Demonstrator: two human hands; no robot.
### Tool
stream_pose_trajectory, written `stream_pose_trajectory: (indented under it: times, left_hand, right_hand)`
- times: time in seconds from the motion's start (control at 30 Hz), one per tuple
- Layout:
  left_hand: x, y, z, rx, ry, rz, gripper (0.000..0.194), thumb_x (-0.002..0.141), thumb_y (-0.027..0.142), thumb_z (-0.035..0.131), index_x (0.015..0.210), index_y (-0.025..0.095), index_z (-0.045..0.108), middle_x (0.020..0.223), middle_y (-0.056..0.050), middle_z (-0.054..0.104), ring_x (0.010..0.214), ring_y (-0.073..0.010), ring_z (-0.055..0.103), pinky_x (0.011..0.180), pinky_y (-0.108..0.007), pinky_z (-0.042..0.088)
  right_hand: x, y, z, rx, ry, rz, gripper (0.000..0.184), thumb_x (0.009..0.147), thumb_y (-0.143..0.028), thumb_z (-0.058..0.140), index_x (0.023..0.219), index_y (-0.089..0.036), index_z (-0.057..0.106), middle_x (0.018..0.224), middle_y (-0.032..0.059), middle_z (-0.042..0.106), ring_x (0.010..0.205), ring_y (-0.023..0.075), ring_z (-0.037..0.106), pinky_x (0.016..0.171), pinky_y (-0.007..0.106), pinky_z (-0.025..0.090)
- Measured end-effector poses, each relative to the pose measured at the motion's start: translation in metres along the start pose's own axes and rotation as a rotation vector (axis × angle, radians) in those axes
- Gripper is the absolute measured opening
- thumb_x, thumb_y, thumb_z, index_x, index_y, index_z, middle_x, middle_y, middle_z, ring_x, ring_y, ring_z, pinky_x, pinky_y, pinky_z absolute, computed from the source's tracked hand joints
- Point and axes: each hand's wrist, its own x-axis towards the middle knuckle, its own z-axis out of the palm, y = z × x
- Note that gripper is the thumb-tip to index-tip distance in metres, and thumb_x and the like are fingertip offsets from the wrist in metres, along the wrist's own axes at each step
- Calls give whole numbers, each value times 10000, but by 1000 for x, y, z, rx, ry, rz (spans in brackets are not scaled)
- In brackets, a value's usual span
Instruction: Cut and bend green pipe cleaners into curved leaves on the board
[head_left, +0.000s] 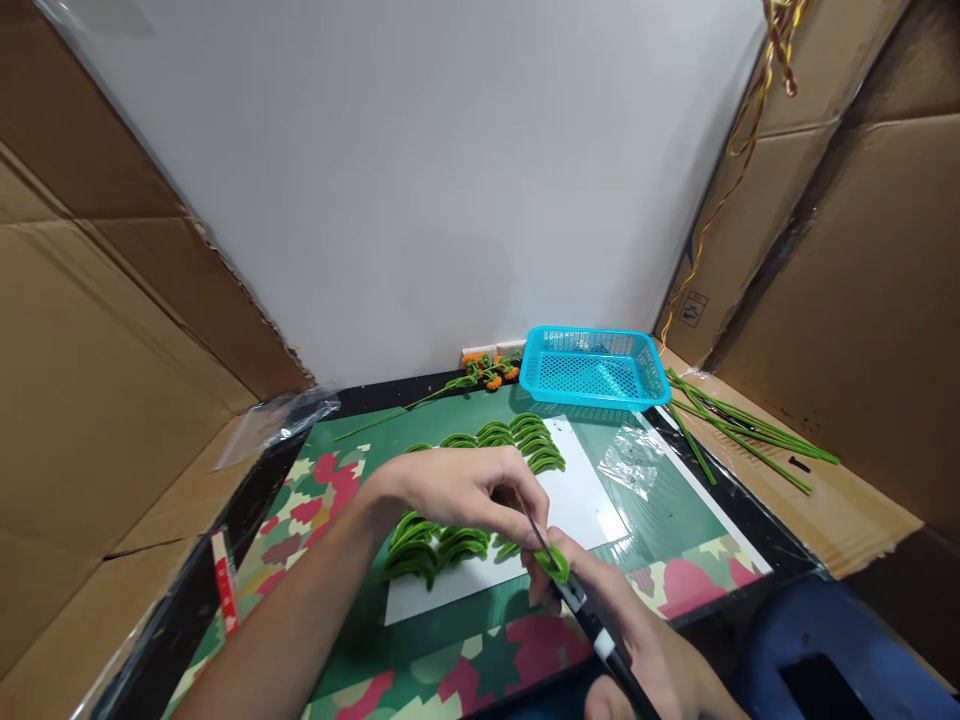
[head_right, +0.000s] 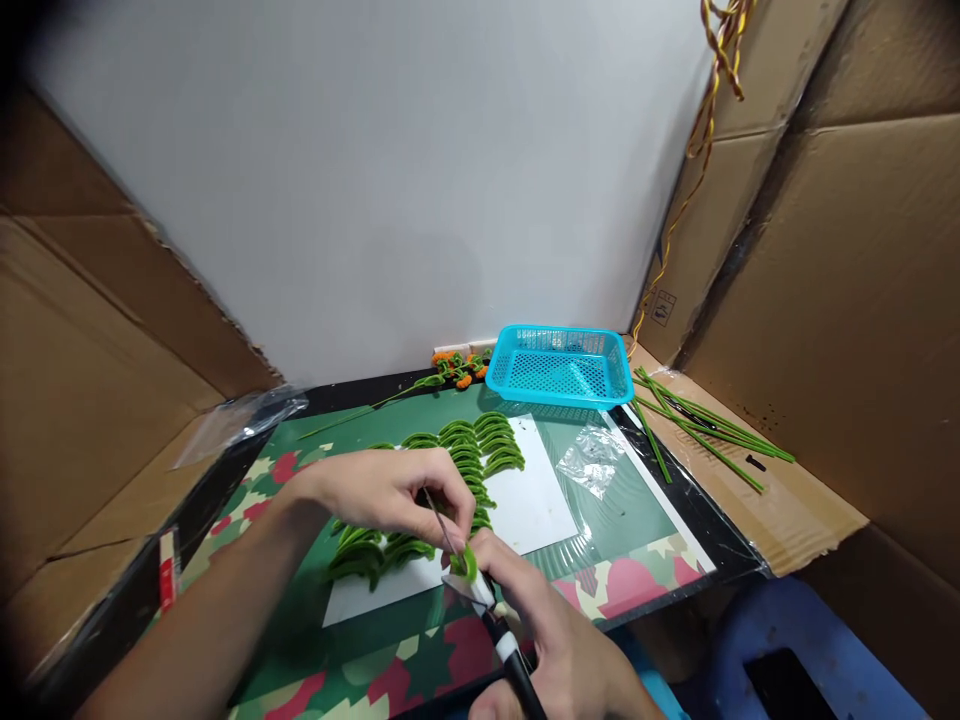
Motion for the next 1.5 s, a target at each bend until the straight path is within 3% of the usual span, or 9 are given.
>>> stream_pose_trajectory:
  times: [0.17,0.4,0.57,0.8,0.93,1.13,1.5]
  left_hand:
    - [-3,-3,-7,14,-10,10,261,992,360,692,938,149,836,843,-100,792,773,-196,732,743,-254,564]
    - [-7,-4,-10,59,-15,33,193,970,279,728,938,116,828,836,-95,795,768,-158,724,682,-176,526]
    - [-8,-5,-11,87,-26,69,190,969,278,738,942,119,837,843,-99,801,751,-144,721,660,-152,514]
    - [-9,-6,-13,90,-48,41,180,958,258,754,958,104,846,853,-110,805,758,-140,721,663,-145,516]
    - [-11,-6,-13,85,-17,61,141,944,211,759,963,109,854,842,-103,806,752,-142,729,643,-145,513]
    - [-12,-6,-13,81,-29,62,127,937,186,758,971,110,854,858,-104,813,759,-141,737,657,-147,524]
    - [-12,-6,-12,86,-35,63,155,941,220,763,986,109,863,856,-109,819,751,-150,743,640,-148,529]
  right_hand:
    - [-5,9,2,-130,73,-35,843,797,-692,818,1508,-324,558,1264,84,563,1108,284,539,1025,388,444]
    - [2,0,6,-335,50,-32,704,870,-618,787,1469,-301,598,1169,72,593,1056,264,566,958,347,485]
    - [5,-3,5,-404,-23,7,711,931,-527,740,1564,-315,495,1141,65,596,1044,255,577,954,341,496]
    - [9,1,3,-347,-46,79,579,873,-622,769,1297,-246,650,1097,72,590,1004,252,561,949,363,508]
    - [8,2,5,-297,-9,74,623,815,-727,775,1209,-254,680,1078,61,577,994,251,543,920,351,490]
    - [4,7,9,-236,33,47,842,752,-811,774,1392,-279,649,1086,57,599,971,243,551,919,349,467]
    - [4,5,10,-319,27,43,937,760,-848,727,1466,-245,602,1136,86,658,944,256,598,874,340,513]
